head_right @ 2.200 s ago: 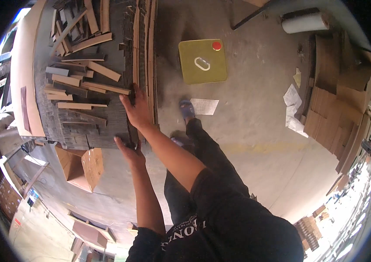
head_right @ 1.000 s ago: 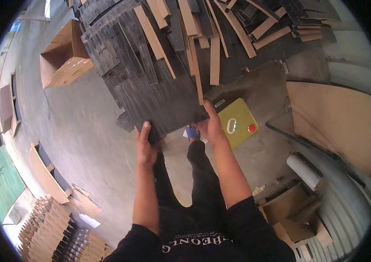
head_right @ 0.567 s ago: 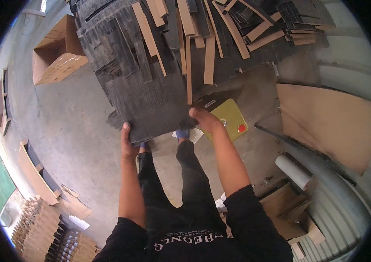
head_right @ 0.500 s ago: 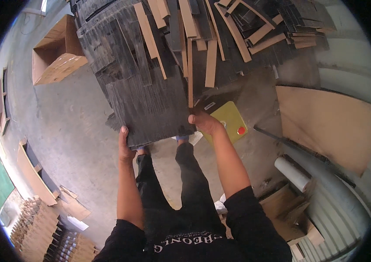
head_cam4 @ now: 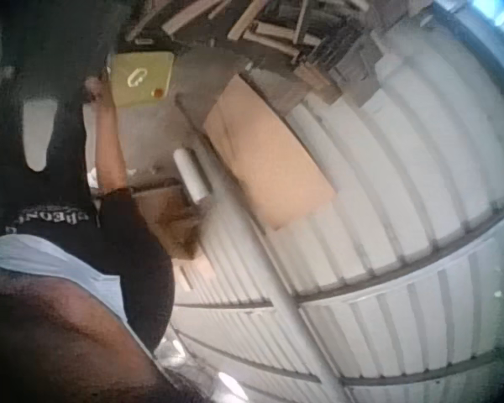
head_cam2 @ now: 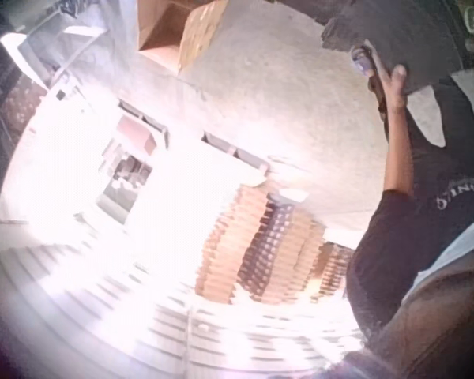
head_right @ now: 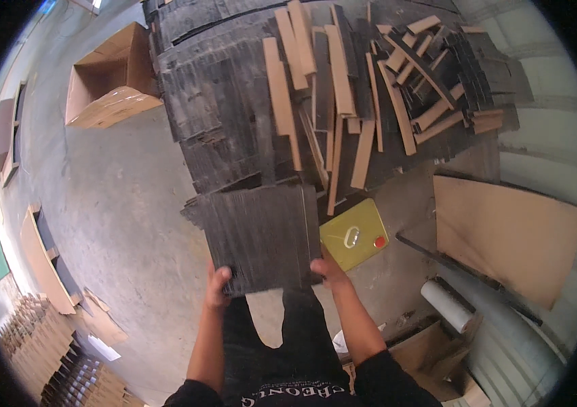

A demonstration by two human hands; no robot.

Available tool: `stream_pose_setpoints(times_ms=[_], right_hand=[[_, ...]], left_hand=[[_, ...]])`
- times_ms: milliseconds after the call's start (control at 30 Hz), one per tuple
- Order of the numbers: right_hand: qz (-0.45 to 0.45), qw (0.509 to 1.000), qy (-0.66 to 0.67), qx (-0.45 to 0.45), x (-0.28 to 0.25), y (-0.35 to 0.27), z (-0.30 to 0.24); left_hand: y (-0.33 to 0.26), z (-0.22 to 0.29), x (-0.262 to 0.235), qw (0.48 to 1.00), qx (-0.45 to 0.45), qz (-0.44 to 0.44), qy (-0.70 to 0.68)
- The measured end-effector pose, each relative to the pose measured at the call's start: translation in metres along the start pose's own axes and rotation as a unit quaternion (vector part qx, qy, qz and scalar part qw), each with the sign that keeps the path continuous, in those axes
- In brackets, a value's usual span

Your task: The person carries a large white board, then stacks wooden slats and pieces from different locations onto a work table.

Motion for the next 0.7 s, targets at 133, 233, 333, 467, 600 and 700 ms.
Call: stream_pose_setpoints(times_ms=[133,233,333,467,600,700], right_hand=[[-0.015,0.989,0.038,0.139,0.043,-0.036,0.008],[-0.054,0.991,0.063,0.106,0.079,-0.068,0.004],[-0.049,0.990,0.042,0.128,0.143,-0.087,-0.041],[0.079,0.959,-0.150,0.227,0.219,-0.077,-0.084],[0.011,0.989,-0.107,0.104,0.357,0.000,-0.150],[-0.036,0.993,-0.091,0.071,0.466,0.051,-0.195]], left_hand=[[-0.052,0.031,0.006,1.000,-0.013,0.006,0.001],[-0.087,0.080,0.016,1.000,-0.009,0.015,-0.012],[-0.116,0.134,0.000,1.000,0.000,0.029,-0.005],[-0.134,0.239,-0.034,0.997,0.051,0.034,-0.049],[-0.144,0.384,-0.070,0.993,0.112,0.013,-0.017],[-0.148,0.507,-0.108,0.989,0.150,0.007,-0.015]])
Point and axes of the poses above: each hand's wrist, its own y-axis towards the middle knuckle, its own x-axis out of the palm, z = x × y, the point moved 6 cm from there along y, towards the middle knuckle, and after that the axes turned 15 degrees about -y, right-handed, at the moved point
